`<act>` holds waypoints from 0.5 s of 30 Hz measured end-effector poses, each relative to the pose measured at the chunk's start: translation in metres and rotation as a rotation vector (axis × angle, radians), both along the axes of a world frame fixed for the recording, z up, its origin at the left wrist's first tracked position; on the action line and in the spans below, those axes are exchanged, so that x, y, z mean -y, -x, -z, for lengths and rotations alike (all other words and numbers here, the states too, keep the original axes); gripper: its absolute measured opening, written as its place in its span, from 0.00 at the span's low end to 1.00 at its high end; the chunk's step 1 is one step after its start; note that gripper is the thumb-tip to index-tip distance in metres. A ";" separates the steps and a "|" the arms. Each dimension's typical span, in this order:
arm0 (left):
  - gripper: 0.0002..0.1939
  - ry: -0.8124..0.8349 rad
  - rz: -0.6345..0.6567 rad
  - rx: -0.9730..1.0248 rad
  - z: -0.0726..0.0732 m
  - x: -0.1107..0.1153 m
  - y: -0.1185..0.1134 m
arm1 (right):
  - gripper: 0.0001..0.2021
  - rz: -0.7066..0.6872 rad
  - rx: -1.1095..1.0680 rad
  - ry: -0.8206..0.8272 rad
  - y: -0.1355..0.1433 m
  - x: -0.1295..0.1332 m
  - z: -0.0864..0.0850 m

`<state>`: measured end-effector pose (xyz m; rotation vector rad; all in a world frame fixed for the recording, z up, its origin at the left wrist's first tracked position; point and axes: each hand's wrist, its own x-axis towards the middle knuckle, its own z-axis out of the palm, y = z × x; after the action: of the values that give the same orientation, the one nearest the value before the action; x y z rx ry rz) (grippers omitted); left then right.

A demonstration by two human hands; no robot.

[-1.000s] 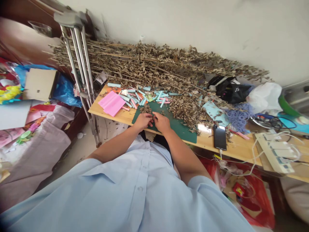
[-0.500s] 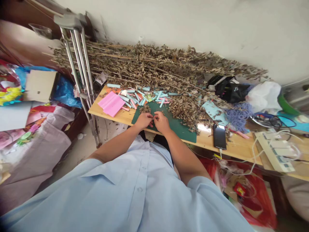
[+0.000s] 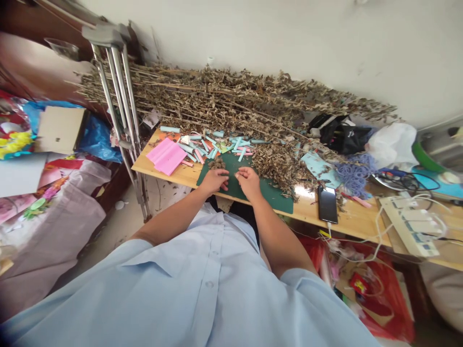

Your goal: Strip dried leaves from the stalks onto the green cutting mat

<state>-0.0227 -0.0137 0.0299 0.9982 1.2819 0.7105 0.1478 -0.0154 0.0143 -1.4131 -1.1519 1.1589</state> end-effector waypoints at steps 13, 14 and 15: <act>0.24 0.234 -0.214 1.093 -0.035 0.021 -0.003 | 0.09 -0.310 0.740 -0.524 0.040 0.051 -0.064; 0.24 0.240 -0.214 1.106 -0.038 0.022 -0.005 | 0.10 -0.335 0.822 -0.560 0.040 0.051 -0.063; 0.24 0.244 -0.222 1.109 -0.039 0.023 -0.006 | 0.12 -0.353 0.876 -0.588 0.040 0.052 -0.062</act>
<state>-0.0163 -0.0363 0.0690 0.1499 0.4634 1.0364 0.1083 -0.0671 0.0760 -1.2734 -2.2027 0.2927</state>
